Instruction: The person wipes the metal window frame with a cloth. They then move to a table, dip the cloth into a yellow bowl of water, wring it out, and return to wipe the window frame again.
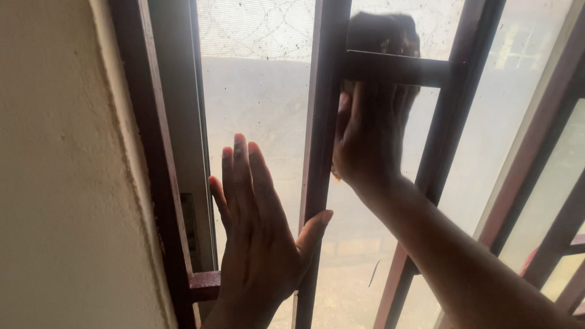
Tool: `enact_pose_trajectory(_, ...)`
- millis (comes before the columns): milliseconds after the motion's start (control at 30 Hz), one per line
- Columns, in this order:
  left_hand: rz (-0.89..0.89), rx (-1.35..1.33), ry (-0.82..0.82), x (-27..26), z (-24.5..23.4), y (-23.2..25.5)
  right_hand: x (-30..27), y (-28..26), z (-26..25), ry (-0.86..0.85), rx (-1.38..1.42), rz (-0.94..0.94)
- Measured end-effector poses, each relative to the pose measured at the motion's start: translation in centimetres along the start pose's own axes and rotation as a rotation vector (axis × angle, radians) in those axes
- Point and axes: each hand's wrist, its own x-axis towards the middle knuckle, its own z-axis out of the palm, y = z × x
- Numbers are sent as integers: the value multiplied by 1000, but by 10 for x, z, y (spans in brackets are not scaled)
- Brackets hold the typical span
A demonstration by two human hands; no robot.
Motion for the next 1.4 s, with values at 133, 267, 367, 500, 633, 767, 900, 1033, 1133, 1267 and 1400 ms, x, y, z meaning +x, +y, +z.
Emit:
enact_pose_trajectory(133, -3, 43, 38, -8, -2, -4, -16, -38, -10, -348, 142, -131)
enact_pose_trajectory(267, -451, 109, 264, 7, 49, 27, -65, -58, -37, -466, 158, -332)
enact_pose_trajectory(367, -7, 97, 65, -9, 11, -3, -55, -32, -28, -536, 110, -98)
enact_pose_trajectory(500, 8, 83, 14, -2, 3, -1, -47, -26, -14, -472, 95, -46)
enact_pose_trajectory(633, -5, 130, -25, -2, 0, 1, -92, -58, -27, -323, 133, -172)
enact_pose_trajectory(767, -1, 130, -37, 0, 1, 1, -133, -56, -45, -497, 52, 14)
enact_pose_trajectory(900, -9, 97, -62, -2, 0, 4, -103, -19, -13, -311, 124, 923)
enact_pose_trajectory(1033, -15, 66, -70, 2, -3, 6, -58, -23, -10, -46, 232, 181)
enact_pose_trajectory(1133, -48, 102, -62, 1, 0, 5, -72, -57, -36, -141, 297, -177)
enact_pose_trajectory(1267, -55, 126, -60, 2, 0, 6, -107, -68, -70, -364, 394, 147)
enact_pose_trajectory(1400, -78, 114, -122, 3, -2, 7, -98, -34, -38, -253, 123, 386)
